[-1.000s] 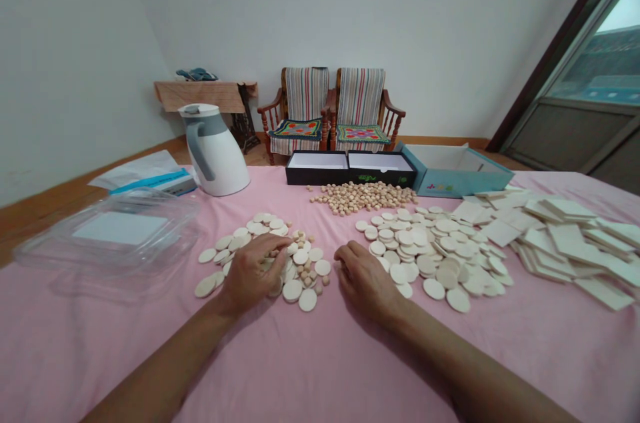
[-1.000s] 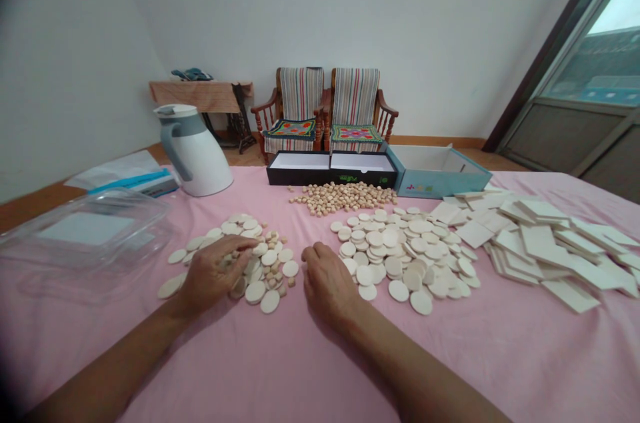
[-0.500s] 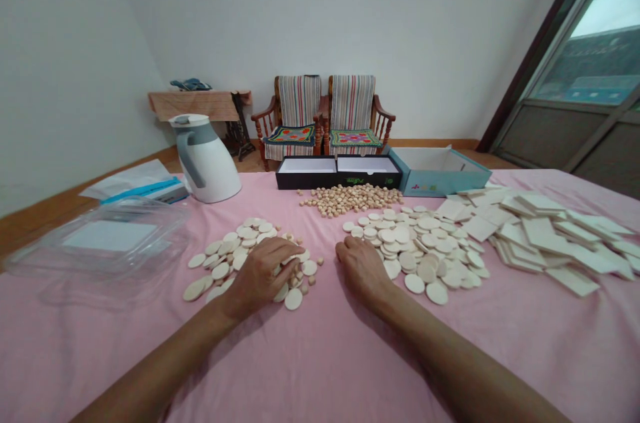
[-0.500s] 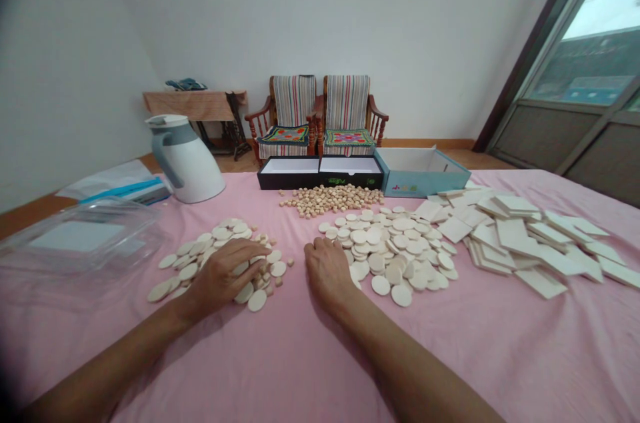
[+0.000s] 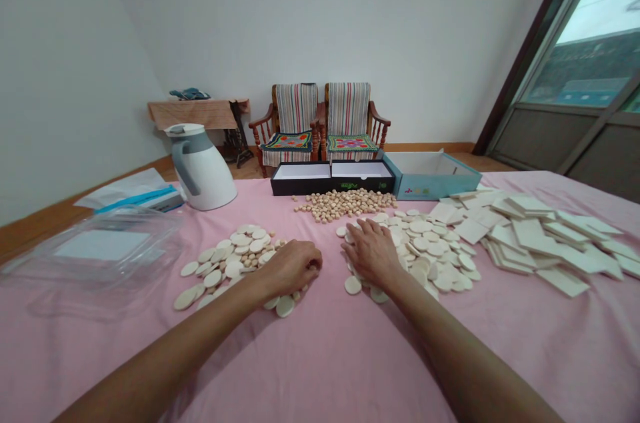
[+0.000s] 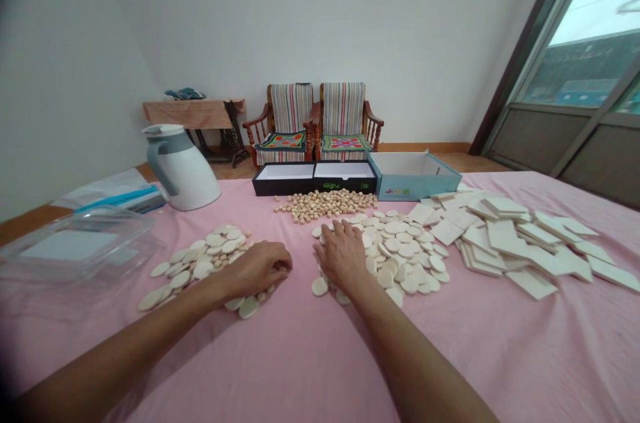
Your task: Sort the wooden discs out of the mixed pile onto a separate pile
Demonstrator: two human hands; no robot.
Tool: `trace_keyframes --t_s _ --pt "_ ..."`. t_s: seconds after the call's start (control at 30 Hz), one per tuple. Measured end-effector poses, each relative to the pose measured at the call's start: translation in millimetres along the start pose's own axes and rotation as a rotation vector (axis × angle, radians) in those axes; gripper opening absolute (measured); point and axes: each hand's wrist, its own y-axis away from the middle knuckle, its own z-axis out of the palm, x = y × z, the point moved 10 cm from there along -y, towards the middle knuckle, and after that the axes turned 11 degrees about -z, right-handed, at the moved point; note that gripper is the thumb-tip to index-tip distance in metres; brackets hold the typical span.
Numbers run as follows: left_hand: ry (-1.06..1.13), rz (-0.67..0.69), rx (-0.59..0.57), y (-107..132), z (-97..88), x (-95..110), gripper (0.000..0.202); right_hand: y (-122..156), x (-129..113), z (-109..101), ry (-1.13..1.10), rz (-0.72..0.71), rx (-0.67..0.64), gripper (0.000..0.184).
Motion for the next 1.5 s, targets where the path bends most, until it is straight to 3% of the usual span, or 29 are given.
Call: trace_keyframes --t_s 0.17,0.4,0.53,0.67,0.8,0.9,1.03,1.13,1.33,1.5 --pt "0.059 -0.089 0.026 -15 -7.2 -20 0.012 1 3 15 0.009 0.020 -0.095 0.029" --pt "0.104 -0.371 0.192 -78 -23.5 -97 0.007 0 3 12 0.011 0.037 -0.067 0.028" --pt "0.146 -0.459 0.301 -93 -32.7 -122 0.021 0 4 13 0.017 0.040 -0.066 0.028" --pt "0.182 -0.405 0.233 -85 -31.1 -120 0.020 1 3 13 0.020 0.036 -0.058 0.029" --pt "0.205 -0.267 0.028 -60 -22.4 -98 0.010 1 3 13 0.024 0.035 -0.054 0.030" --pt "0.152 -0.148 -0.090 -40 -18.5 -78 0.014 1 4 14 0.022 0.041 -0.053 0.029" --pt "-0.059 -0.065 -0.098 -23 -16.5 -65 0.018 1 4 16 0.015 0.042 -0.068 0.028" --pt "-0.062 -0.074 -0.129 -22 -9.9 -66 0.021 1 3 15 0.017 0.040 -0.064 0.029" --pt "0.024 -0.178 -0.051 -57 -12.0 -79 0.014 1 3 14 0.024 0.044 -0.041 0.028" --pt "0.067 -0.350 0.241 -91 -37.5 -102 0.026 0 3 13 0.015 0.036 -0.038 0.029"
